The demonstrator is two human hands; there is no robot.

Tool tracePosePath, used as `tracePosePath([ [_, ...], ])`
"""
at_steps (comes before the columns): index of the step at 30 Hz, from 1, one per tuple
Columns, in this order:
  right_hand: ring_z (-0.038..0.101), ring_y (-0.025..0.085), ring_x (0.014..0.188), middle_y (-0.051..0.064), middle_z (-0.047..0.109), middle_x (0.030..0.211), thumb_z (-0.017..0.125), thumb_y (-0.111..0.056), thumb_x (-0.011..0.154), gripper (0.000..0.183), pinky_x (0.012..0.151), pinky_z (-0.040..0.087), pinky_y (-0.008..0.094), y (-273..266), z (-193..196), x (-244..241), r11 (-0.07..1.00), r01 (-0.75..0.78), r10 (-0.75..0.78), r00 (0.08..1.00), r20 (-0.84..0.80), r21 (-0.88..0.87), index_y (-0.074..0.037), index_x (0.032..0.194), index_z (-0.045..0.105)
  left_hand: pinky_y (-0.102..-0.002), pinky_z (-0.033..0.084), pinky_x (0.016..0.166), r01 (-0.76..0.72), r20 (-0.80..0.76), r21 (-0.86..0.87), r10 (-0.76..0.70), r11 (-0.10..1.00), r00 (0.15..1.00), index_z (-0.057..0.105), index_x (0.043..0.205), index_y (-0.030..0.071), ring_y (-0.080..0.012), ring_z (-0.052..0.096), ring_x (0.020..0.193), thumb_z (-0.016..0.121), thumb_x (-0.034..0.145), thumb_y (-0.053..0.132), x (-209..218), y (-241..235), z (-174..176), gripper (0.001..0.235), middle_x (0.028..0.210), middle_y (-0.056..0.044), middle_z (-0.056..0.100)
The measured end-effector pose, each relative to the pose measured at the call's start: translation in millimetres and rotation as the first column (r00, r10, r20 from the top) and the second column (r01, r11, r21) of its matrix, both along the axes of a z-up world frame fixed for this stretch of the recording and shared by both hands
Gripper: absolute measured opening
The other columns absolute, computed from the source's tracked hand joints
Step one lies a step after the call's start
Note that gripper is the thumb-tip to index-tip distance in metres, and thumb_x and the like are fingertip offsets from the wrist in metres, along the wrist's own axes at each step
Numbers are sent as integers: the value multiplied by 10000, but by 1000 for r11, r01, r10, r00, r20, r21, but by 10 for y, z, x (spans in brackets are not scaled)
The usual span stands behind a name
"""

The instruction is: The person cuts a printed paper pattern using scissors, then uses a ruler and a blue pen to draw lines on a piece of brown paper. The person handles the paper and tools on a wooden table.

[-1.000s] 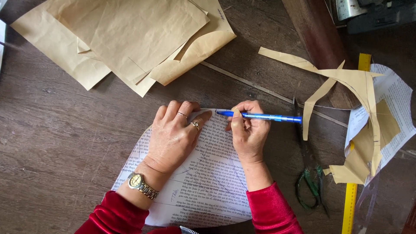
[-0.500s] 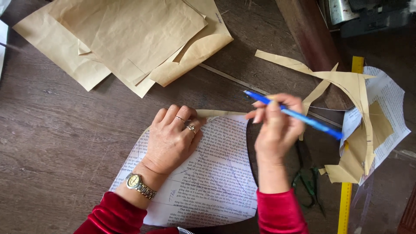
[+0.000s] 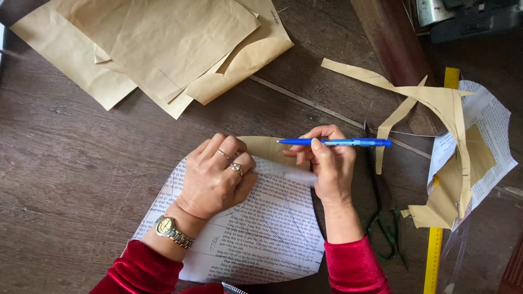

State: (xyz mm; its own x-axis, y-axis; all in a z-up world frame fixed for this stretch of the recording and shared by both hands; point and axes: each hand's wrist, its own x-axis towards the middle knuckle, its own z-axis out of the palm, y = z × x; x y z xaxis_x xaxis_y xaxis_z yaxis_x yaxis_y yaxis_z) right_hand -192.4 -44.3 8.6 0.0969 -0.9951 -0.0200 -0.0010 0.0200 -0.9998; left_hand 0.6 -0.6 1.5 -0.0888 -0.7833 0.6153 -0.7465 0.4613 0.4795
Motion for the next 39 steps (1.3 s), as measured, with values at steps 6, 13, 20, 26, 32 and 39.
tracePosePath([
  [6,606,149,510,230,666,722,572,-171,911,222,582,604,332,86,-86,4,992,-29,11,989,-149,-121,51,910,583,-294,449,507,61,-53,-80,-66,995,996,488,615,142,-227,487,555,541,701,75,9,-25,45,121,679,-55,464],
  [13,724,220,677,219,696,796,560,-139,933,202,585,582,256,88,-104,-15,987,-75,48,981,-186,-145,60,944,591,-286,453,499,45,-62,-73,-50,996,997,489,605,138,-226,488,544,534,665,53,11,-30,60,114,661,-57,461],
  [20,728,225,704,209,697,793,560,-120,928,181,581,581,250,96,-125,-30,986,-83,56,980,-190,-141,57,945,596,-295,466,504,55,-67,-71,-60,996,996,491,613,125,-240,497,551,540,651,36,13,-31,64,108,662,-72,466],
  [26,721,212,665,205,696,788,569,-121,929,169,540,563,220,75,-164,-24,984,-77,44,980,-196,-160,45,943,597,-283,468,518,49,-64,-56,-53,997,997,491,615,134,-232,499,559,533,654,41,10,-20,54,109,668,-68,471],
  [32,716,213,666,201,685,779,582,-115,916,160,558,588,251,70,-155,-20,987,-61,35,984,-174,-150,43,935,602,-279,481,533,77,-92,-49,-81,996,992,515,645,130,-233,530,572,527,684,35,19,-23,72,104,692,-66,519],
  [39,714,203,679,196,686,750,563,-102,900,144,567,585,258,116,-217,-65,994,-53,35,985,-168,-101,36,905,606,-375,475,517,62,-298,115,-25,991,954,561,663,120,-300,559,546,587,658,12,516,183,276,112,644,-78,537],
])
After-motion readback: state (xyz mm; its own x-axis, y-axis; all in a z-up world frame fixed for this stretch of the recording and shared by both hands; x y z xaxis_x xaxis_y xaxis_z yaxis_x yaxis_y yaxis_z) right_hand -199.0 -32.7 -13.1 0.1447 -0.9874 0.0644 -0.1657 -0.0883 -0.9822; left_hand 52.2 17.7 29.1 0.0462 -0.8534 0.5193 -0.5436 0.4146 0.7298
